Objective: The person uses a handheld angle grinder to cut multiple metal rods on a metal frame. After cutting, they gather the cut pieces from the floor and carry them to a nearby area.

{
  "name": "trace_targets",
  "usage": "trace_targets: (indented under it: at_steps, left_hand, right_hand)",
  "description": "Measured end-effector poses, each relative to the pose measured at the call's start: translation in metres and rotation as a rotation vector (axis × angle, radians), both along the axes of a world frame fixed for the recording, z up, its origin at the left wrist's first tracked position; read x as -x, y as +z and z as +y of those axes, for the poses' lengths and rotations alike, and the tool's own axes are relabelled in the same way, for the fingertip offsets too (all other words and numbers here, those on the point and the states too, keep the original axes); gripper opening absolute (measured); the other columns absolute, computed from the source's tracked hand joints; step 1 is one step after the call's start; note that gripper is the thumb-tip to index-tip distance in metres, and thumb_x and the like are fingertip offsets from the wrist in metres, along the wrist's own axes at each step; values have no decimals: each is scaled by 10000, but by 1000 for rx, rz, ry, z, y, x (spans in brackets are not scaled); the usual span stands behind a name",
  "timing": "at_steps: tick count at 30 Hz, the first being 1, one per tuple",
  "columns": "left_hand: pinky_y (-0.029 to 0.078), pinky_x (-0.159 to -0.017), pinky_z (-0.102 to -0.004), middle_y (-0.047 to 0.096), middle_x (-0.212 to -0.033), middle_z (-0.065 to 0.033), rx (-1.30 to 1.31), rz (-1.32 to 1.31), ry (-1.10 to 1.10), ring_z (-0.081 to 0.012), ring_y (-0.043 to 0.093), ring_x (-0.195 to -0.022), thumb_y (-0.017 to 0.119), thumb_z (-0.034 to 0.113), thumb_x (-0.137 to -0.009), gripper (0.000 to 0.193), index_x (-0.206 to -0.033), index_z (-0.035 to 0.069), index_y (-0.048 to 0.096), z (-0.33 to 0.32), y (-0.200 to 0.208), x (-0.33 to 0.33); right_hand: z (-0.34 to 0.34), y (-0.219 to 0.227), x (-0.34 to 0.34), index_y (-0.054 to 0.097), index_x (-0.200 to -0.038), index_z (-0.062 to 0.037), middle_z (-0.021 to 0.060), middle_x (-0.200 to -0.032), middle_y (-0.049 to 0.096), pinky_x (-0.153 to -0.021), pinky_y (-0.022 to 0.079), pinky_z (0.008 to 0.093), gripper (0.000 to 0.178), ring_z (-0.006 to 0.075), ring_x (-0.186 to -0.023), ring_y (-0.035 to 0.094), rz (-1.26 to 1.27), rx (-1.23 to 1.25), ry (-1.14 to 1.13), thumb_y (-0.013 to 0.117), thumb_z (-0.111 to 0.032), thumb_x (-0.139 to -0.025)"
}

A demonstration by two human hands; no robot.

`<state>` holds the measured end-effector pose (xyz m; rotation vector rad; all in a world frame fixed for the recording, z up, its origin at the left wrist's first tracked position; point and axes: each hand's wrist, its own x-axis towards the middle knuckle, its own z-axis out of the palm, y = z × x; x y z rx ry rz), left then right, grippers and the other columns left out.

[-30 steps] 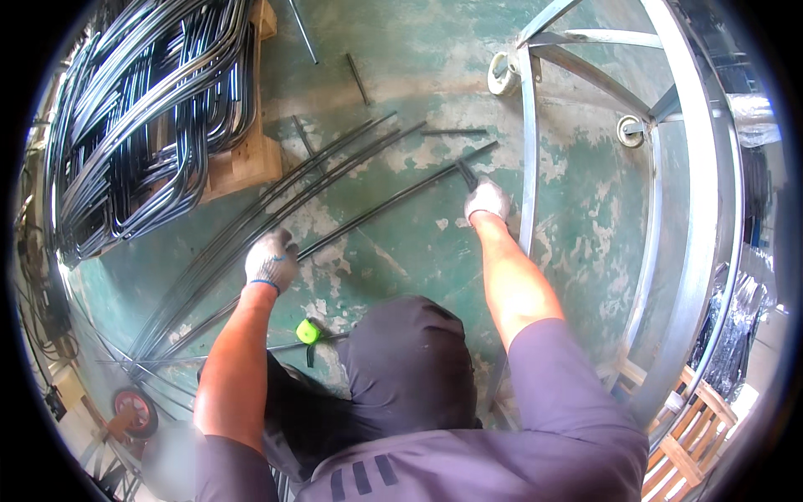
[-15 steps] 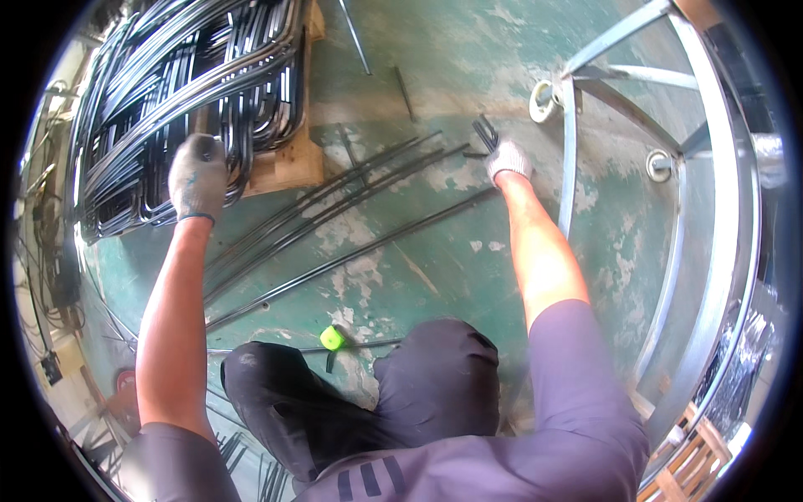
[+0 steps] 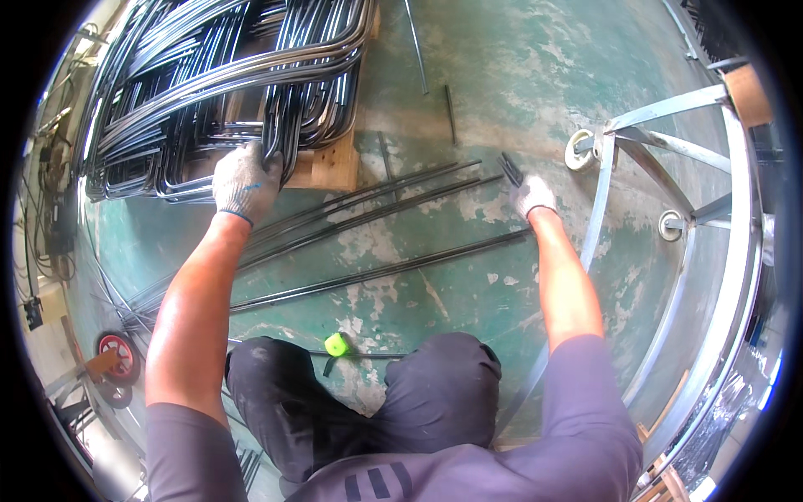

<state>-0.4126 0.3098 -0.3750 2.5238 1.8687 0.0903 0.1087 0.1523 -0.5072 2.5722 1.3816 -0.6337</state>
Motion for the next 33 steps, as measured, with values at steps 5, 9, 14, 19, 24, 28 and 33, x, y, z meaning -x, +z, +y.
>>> trace_targets:
  at_steps: [5, 9, 14, 19, 24, 28, 33]
  left_hand:
    - [601, -906, -568, 792, -984, -245, 18, 48, 35, -468, 772, -965, 720, 406, -1034, 370, -1024, 38, 756, 2, 2, -3]
    - [580, -919, -585, 779, -991, -253, 51, -15, 20, -481, 754, -995, 727, 398, -1030, 368, -1024, 31, 749, 7, 2, -15]
    - [595, -898, -575, 794, -982, -235, 2, 8, 30, -456, 770, -964, 749, 396, -1005, 357, -1018, 39, 765, 2, 1, -10]
    - [577, -894, -595, 780, -971, -241, 8, 5, 48, -474, 753, -964, 753, 355, -1000, 322, -1012, 34, 749, 3, -4, -7]
    - [576, -881, -601, 780, -961, -238, -26, -1, 17, -474, 753, -951, 759, 352, -997, 314, -1010, 39, 751, 7, -8, -7]
    - [575, -896, -595, 781, -967, -234, 1, 4, 25, -474, 751, -963, 769, 338, -983, 306, -1015, 34, 749, 7, -5, -8]
    - [563, -893, -597, 770, -980, -230, -27, -14, 4, -475, 738, -968, 770, 319, -971, 289, -999, 34, 733, 3, -8, -7]
  right_hand:
    - [71, 39, 91, 727, -1371, -121, 270, -1243, 792, -1041, 597, 546, 372, 458, -1184, 758, 185, -187, 125, 648, -254, -1033]
    - [129, -20, 129, 845, -1250, -86, 257, -1288, 803, -1051, 616, 533, 333, 451, -1234, 764, 102, -102, 304, 729, -287, -1011]
    - [102, -32, 145, 875, -1218, -84, 214, -1339, 809, -1076, 630, 493, 301, 406, -1276, 775, 190, 117, 200, 733, -207, -984]
    - [118, -9, 209, 849, -1248, -80, 235, -1237, 818, -1022, 640, 484, 351, 413, -1209, 786, 306, -43, 58, 807, -271, -956]
    - [136, -56, 250, 828, -1255, -82, 207, -1277, 825, -1011, 651, 473, 363, 366, -1225, 794, 174, -168, 132, 837, -298, -964]
    - [149, -43, 223, 816, -1264, -58, 222, -1306, 812, -1019, 653, 483, 320, 396, -1239, 782, 200, -113, 84, 770, -212, -988]
    - [184, -60, 131, 808, -1272, -35, 270, -1293, 796, -1019, 647, 516, 312, 448, -1237, 768, 105, -271, -143, 685, -197, -1036]
